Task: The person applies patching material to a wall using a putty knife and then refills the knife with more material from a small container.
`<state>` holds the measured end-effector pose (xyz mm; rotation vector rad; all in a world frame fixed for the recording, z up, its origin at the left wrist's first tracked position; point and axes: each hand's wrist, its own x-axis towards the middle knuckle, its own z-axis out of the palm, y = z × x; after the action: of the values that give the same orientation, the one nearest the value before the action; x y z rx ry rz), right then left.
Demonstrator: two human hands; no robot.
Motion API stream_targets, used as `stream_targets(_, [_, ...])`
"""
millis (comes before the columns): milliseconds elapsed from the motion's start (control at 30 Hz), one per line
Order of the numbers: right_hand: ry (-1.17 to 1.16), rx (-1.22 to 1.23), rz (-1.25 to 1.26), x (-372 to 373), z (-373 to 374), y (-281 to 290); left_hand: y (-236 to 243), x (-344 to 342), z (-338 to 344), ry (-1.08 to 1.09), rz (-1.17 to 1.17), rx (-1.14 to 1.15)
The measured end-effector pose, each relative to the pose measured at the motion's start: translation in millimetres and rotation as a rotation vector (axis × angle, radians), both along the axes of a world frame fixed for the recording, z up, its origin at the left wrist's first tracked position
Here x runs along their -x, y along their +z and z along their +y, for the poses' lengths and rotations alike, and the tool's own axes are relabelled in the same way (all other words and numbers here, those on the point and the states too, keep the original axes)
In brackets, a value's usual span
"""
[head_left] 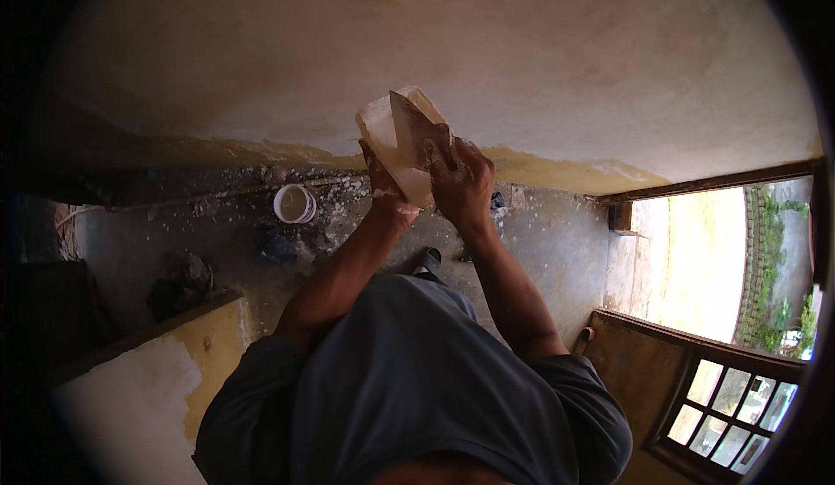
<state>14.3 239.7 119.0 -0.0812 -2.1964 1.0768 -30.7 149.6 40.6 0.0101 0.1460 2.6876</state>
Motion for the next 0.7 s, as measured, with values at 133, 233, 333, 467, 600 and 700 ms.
stream_targets(133, [0.022, -0.058, -0.114, 1.7, 2.1, -1.6, -3.5, 0.6, -3.3, -0.01, 0.043, -0.107])
stream_targets(233, [0.046, -0.126, -0.007, 0.8, 5.9, -7.1, 0.4, 1.1, -2.7, 0.013, 0.029, -0.083])
stream_targets(333, [0.023, -0.075, 0.008, 3.4, 7.3, -2.9, 2.9, 2.9, -0.5, 0.05, 0.03, 0.069])
stream_targets(467, [-0.047, -0.067, 0.005, -2.3, 28.2, -19.2, 6.3, 3.6, -1.7, -0.064, 0.037, -0.118])
stream_targets(600, [0.099, 0.788, -0.138, -7.6, 74.2, -27.2, 21.3, 0.6, 3.7, -0.152, 0.33, 0.17])
stream_targets(700, [0.099, 1.003, -0.197, -14.9, 110.6, -51.9, 16.4, 0.3, -0.6, -0.206, 0.388, 0.277])
